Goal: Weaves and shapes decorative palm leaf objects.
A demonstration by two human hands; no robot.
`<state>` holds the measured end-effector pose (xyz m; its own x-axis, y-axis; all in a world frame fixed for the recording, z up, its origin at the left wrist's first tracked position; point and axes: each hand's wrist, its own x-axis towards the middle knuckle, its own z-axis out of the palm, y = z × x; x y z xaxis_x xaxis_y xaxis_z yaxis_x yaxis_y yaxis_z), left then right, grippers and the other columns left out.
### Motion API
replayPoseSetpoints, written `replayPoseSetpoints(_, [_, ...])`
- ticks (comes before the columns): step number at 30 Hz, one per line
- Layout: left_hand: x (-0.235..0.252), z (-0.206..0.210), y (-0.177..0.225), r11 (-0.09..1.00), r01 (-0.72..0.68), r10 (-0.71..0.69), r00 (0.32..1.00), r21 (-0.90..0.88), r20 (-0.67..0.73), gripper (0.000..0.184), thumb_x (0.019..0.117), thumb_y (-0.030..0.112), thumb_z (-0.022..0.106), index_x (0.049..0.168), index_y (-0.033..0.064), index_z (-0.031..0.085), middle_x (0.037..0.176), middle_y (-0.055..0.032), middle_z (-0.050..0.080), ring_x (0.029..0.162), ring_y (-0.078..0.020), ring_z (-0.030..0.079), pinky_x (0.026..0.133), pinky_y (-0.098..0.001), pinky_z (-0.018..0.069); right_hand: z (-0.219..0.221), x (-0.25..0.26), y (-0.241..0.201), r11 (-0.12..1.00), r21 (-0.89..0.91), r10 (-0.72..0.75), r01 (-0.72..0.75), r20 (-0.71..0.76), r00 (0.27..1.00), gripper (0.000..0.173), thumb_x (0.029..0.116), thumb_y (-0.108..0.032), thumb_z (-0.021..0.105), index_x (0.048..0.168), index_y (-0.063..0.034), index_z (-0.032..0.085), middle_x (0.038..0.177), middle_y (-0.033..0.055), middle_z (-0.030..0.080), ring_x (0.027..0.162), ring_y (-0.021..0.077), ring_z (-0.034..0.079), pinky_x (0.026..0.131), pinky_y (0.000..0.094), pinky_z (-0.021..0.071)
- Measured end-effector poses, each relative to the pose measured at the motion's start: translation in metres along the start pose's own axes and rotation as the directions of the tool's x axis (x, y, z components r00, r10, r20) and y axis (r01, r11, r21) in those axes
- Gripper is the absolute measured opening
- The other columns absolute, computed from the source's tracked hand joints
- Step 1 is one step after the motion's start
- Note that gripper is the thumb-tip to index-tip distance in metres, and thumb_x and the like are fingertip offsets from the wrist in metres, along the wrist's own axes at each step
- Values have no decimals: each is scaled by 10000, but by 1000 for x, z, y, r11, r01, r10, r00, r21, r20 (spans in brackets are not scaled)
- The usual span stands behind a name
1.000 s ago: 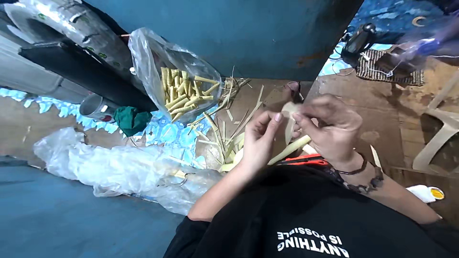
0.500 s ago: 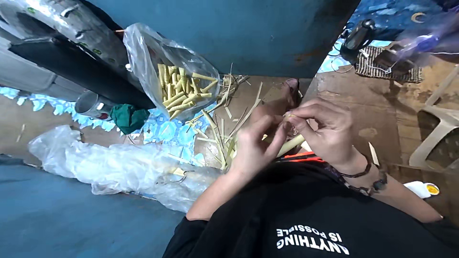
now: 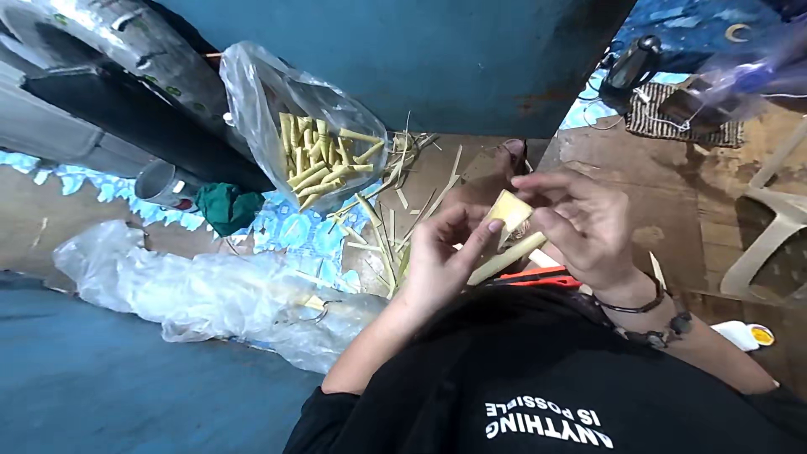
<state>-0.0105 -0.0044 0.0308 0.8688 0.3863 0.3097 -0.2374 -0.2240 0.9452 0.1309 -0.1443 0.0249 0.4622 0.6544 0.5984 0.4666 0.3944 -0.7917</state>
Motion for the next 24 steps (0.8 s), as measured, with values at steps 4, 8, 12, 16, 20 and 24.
replayPoseSetpoints(4, [2, 1, -7, 996, -25, 26, 1000, 82, -14, 100, 998, 75, 637, 988, -11, 688, 763, -12, 684, 634, -44, 640, 597, -217, 570, 2, 1, 0, 985, -151, 80, -82, -21, 997, 125, 982, -85, 639, 940, 11, 708, 871, -14, 687, 736, -44, 613, 658, 115, 528])
replayPoseSetpoints(8, [5, 2, -10, 997, -74, 75, 995, 10, -61, 226, 923, -2, 705, 1142, -31, 659, 888, -35, 692, 705, -58, 655, 643, -218, 586, 6, -4, 8, 995, 14, 97, -97, -32, 995, 76, 966, -22, 647, 1007, 12, 701, 949, -7, 708, 787, -9, 653, 698, 150, 571])
replayPoseSetpoints(12, [10, 12, -29, 834, -277, 353, 932, 477, -75, 126, 915, -22, 692, 1026, -26, 752, 887, -104, 626, 801, -127, 619, 741, -234, 548, 11, -7, 20, 906, 139, 414, -400, -89, 906, 94, 1014, -41, 601, 1036, -55, 691, 856, -23, 728, 724, 55, 717, 677, 238, 635])
replayPoseSetpoints(16, [7, 18, -50, 754, -292, 324, 944, 588, 53, 233, 969, -16, 616, 1168, 13, 735, 1147, -178, 640, 1065, -225, 655, 921, -321, 575, 7, -7, 24, 886, 102, 462, -452, -112, 880, 67, 978, -79, 678, 1040, -56, 687, 852, -13, 732, 723, 67, 717, 681, 238, 632])
replayPoseSetpoints(20, [6, 13, -51, 963, -92, 112, 992, 254, -65, 215, 1020, 49, 585, 1165, -28, 723, 1113, -102, 726, 897, -95, 689, 797, -256, 583, 10, -7, 24, 939, 68, 345, -338, -162, 925, 98, 994, -39, 640, 1085, -12, 660, 892, 8, 736, 741, 85, 733, 695, 263, 651])
replayPoseSetpoints(24, [11, 1, -46, 976, 210, -216, 967, -57, -138, 202, 996, 152, 659, 826, 47, 690, 647, -3, 627, 511, -62, 577, 487, -235, 528, 16, -16, 30, 877, -467, -161, 114, -63, 985, 138, 971, -18, 640, 1039, 76, 716, 928, 124, 742, 824, 115, 714, 761, 241, 599])
